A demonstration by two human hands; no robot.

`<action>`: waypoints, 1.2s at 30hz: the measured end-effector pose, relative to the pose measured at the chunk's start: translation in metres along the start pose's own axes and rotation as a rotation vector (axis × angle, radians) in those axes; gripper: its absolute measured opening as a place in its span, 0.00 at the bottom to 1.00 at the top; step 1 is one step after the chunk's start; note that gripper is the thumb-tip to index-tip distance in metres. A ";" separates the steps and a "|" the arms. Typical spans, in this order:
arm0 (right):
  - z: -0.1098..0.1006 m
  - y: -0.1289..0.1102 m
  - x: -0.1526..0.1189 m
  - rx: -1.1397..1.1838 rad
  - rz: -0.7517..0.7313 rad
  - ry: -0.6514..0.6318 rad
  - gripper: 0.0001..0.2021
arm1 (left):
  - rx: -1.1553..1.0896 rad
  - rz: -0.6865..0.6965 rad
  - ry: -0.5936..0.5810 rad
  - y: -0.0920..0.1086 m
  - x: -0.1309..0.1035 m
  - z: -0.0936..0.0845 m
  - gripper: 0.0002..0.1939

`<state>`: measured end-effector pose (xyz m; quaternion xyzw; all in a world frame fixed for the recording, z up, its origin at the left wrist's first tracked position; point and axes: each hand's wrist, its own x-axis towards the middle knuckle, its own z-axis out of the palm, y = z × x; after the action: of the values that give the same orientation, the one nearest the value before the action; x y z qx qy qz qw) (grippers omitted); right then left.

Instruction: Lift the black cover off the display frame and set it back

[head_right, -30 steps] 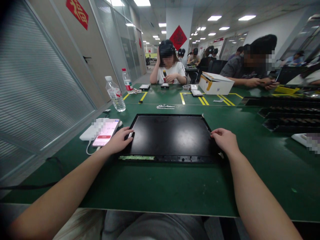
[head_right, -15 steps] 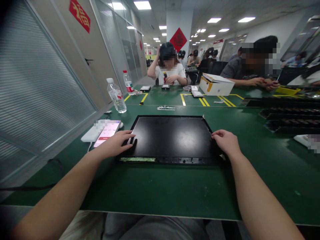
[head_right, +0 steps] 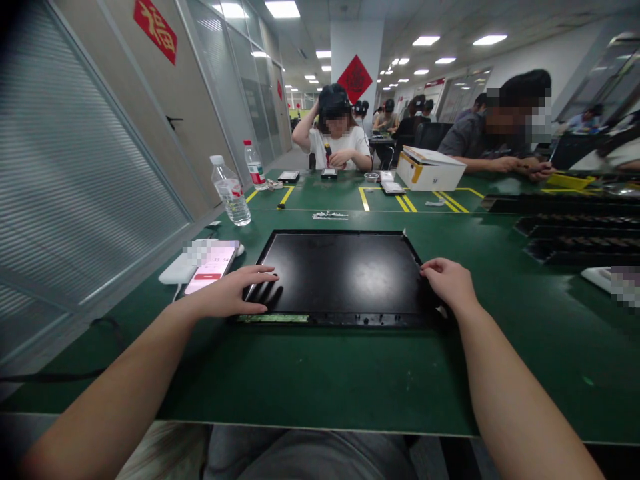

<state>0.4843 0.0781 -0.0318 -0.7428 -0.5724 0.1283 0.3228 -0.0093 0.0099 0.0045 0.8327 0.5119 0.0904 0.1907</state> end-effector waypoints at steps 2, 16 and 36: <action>0.000 0.000 0.000 0.002 -0.010 0.005 0.06 | -0.015 0.000 -0.001 0.000 0.000 -0.001 0.36; -0.002 -0.005 -0.002 -0.005 0.024 -0.014 0.06 | -0.094 0.081 -0.008 0.003 0.000 -0.003 0.30; -0.002 -0.003 -0.002 0.004 0.033 -0.026 0.06 | -0.088 0.143 -0.017 0.001 0.001 -0.001 0.25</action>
<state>0.4821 0.0763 -0.0288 -0.7498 -0.5639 0.1444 0.3145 -0.0087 0.0105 0.0060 0.8586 0.4450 0.1193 0.2246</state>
